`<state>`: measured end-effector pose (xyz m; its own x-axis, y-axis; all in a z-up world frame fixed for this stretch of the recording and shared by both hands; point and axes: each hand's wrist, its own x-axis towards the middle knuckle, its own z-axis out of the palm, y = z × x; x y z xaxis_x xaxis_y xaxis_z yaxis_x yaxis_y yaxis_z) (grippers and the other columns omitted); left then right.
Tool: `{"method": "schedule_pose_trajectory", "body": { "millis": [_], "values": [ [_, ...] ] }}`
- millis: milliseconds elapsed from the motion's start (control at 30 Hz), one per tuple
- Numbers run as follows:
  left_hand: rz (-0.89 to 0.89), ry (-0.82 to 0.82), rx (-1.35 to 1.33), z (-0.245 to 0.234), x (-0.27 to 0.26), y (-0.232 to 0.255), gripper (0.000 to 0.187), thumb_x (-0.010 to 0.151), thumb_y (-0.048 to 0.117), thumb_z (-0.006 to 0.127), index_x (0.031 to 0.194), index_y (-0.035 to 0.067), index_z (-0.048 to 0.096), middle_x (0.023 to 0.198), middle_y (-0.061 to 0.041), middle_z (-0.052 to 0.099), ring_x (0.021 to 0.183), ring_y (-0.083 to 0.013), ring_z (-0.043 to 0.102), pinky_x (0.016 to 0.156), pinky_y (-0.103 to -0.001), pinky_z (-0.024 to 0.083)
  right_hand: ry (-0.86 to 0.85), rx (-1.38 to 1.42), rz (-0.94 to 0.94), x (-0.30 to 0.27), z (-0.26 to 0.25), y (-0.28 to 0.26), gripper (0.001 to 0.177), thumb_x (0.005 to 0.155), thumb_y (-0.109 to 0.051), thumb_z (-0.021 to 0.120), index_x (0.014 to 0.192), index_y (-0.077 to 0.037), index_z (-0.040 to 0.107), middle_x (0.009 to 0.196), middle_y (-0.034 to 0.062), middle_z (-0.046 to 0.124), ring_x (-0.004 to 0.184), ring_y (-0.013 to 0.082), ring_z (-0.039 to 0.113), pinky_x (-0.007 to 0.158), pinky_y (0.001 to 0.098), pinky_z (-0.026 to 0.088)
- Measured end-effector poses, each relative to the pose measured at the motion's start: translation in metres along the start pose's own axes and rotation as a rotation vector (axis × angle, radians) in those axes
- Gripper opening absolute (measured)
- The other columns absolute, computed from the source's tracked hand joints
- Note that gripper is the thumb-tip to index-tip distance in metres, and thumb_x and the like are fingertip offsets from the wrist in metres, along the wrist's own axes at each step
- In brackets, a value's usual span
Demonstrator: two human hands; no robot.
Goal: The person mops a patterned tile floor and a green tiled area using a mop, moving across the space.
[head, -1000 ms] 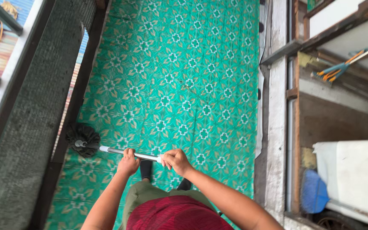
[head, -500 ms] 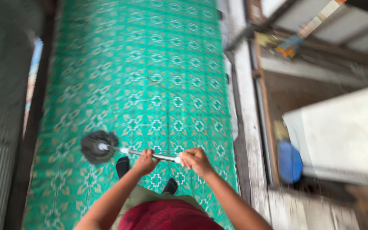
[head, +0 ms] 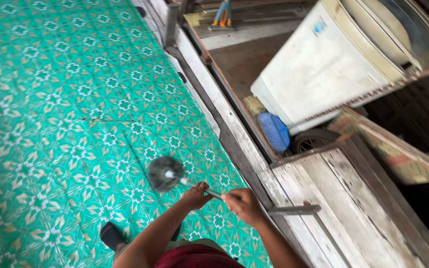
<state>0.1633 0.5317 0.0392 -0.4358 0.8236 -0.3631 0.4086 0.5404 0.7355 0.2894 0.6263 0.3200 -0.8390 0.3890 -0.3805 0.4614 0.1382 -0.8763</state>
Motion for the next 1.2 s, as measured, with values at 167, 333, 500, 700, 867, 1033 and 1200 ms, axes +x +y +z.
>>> {"method": "schedule_pose_trajectory", "body": {
  "millis": [167, 333, 500, 700, 867, 1033, 1200],
  "values": [
    [0.07, -0.05, 0.188, 0.01, -0.012, 0.019, 0.06, 0.092, 0.062, 0.058, 0.137, 0.022, 0.051, 0.143, -0.003, 0.055, 0.129, -0.0318, 0.058, 0.106, -0.048, 0.046, -0.019, -0.297, -0.269, -0.026, 0.013, 0.032, 0.049, 0.099, -0.028, 0.073, 0.063, 0.001, 0.058, 0.054, 0.0038, 0.047, 0.051, 0.0108, 0.042, 0.049, 0.0293, 0.033],
    [0.114, -0.036, 0.262, 0.004, -0.052, 0.014, 0.058, 0.092, 0.063, 0.057, 0.135, 0.023, 0.056, 0.142, -0.002, 0.057, 0.13, -0.0293, 0.057, 0.104, -0.05, 0.045, -0.009, -0.088, -0.161, -0.051, 0.023, 0.029, 0.032, 0.092, -0.024, 0.069, 0.069, -0.002, 0.071, 0.055, 0.0021, 0.057, 0.047, 0.0091, 0.05, 0.045, 0.0296, 0.038],
    [-0.013, 0.044, 0.154, 0.008, -0.115, -0.027, 0.065, 0.092, 0.069, 0.054, 0.136, 0.02, 0.055, 0.142, -0.007, 0.056, 0.126, -0.0349, 0.057, 0.104, -0.051, 0.045, -0.106, 0.02, -0.032, -0.052, 0.042, 0.015, 0.028, 0.089, -0.018, 0.064, 0.066, -0.004, 0.071, 0.054, 0.0036, 0.061, 0.044, 0.0101, 0.049, 0.045, 0.0307, 0.039],
    [-0.245, 0.323, 0.091, 0.036, -0.208, -0.116, 0.067, 0.091, 0.068, 0.055, 0.136, 0.018, 0.056, 0.135, -0.014, 0.059, 0.127, -0.0372, 0.057, 0.104, -0.053, 0.047, -0.435, 0.197, -0.312, -0.025, 0.11, 0.033, 0.049, 0.099, -0.02, 0.056, 0.051, -0.008, 0.051, 0.047, 0.0036, 0.049, 0.052, 0.0153, 0.055, 0.068, 0.034, 0.053],
    [-0.493, 0.442, -0.052, 0.048, -0.327, -0.186, 0.069, 0.091, 0.068, 0.055, 0.14, 0.02, 0.054, 0.143, -0.012, 0.056, 0.126, -0.0361, 0.06, 0.101, -0.051, 0.049, -0.588, 0.195, -0.127, -0.018, 0.228, 0.076, 0.039, 0.097, -0.02, 0.062, 0.061, -0.006, 0.059, 0.053, 0.0053, 0.057, 0.048, 0.0143, 0.051, 0.057, 0.0318, 0.047],
    [-0.736, 0.524, -0.097, 0.05, -0.432, -0.232, 0.066, 0.09, 0.064, 0.057, 0.141, 0.022, 0.052, 0.146, -0.005, 0.056, 0.127, -0.0328, 0.06, 0.102, -0.049, 0.05, -0.834, 0.069, -0.155, -0.06, 0.345, 0.084, 0.03, 0.093, -0.025, 0.065, 0.076, -0.002, 0.073, 0.059, 0.0048, 0.063, 0.047, 0.0083, 0.052, 0.043, 0.0271, 0.039],
    [-0.717, 0.777, -0.153, 0.064, -0.496, -0.25, 0.062, 0.091, 0.053, 0.062, 0.14, 0.018, 0.049, 0.153, -0.007, 0.049, 0.129, -0.0367, 0.057, 0.103, -0.05, 0.05, -1.03, -0.071, -0.253, -0.116, 0.403, 0.064, 0.04, 0.097, -0.027, 0.068, 0.068, -0.001, 0.066, 0.056, 0.0015, 0.057, 0.047, 0.0068, 0.052, 0.044, 0.0277, 0.039]
  ]
}}
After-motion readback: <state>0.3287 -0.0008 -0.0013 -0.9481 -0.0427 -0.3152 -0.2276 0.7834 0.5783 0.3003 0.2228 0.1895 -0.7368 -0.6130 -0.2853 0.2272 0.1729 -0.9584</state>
